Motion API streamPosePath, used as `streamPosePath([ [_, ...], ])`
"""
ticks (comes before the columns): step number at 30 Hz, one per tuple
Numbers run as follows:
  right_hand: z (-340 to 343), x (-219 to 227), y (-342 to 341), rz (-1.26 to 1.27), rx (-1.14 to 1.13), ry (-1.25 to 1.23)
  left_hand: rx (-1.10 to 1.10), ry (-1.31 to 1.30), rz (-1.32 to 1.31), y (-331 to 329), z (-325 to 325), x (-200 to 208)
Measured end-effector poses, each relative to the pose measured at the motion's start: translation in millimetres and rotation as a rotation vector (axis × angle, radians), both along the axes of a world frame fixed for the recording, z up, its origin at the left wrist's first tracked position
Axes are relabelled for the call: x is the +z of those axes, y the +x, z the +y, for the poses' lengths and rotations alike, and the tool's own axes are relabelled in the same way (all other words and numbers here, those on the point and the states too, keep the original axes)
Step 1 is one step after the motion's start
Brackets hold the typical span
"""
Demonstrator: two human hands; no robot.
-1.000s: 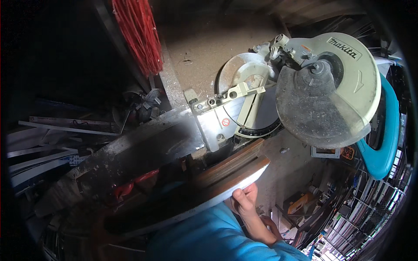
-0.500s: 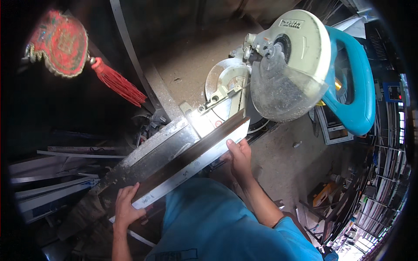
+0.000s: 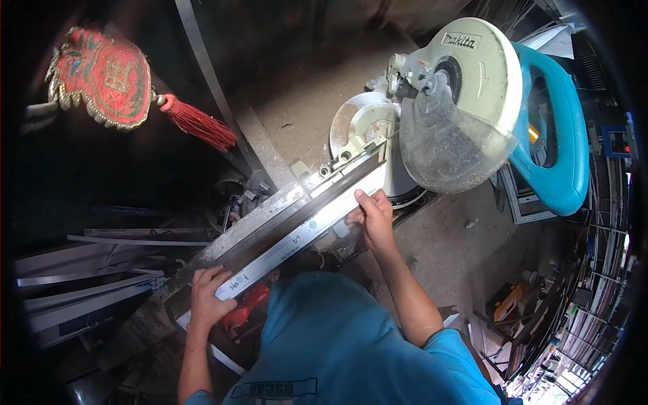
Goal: The person takes a window frame from a coworker, cuts the frame profile repeatedly using a miter saw, and measures the piece with a tape measure.
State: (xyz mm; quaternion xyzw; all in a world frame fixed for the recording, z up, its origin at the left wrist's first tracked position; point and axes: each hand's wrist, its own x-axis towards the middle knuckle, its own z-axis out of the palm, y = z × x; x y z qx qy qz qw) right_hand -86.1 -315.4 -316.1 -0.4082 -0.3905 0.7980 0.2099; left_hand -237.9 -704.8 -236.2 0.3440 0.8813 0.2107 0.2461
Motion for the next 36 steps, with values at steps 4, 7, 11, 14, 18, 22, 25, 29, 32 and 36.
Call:
streamPosePath([
  [4,4,9,-8,-0.012,0.019,0.019,0.066,0.002,-0.035,2,10,-3],
  [7,10,9,-12,-0.022,0.041,0.033,0.084,-0.015,-0.013,0,16,-5],
  [11,19,3,-11,-0.042,0.04,0.077,0.114,0.037,-0.057,-6,25,-13],
  [14,24,1,-12,-0.039,0.056,0.091,0.101,0.061,-0.033,-8,30,-20],
  [18,25,9,-16,-0.053,0.017,0.073,0.104,0.086,-0.027,-8,31,-22],
  [22,27,4,-14,-0.061,0.016,0.073,0.104,0.077,-0.022,-10,31,-26],
  [25,28,1,-13,-0.067,0.025,0.076,0.115,0.081,-0.02,-8,29,-28],
  [29,26,4,-16,-0.081,0.036,0.09,0.124,0.092,-0.003,-6,27,-31],
  [32,28,5,-16,-0.08,0.046,0.111,0.131,0.083,0.008,-8,25,-37],
  [36,34,0,-10,-0.091,0.079,0.114,0.109,0.095,0.067,-5,27,-38],
])
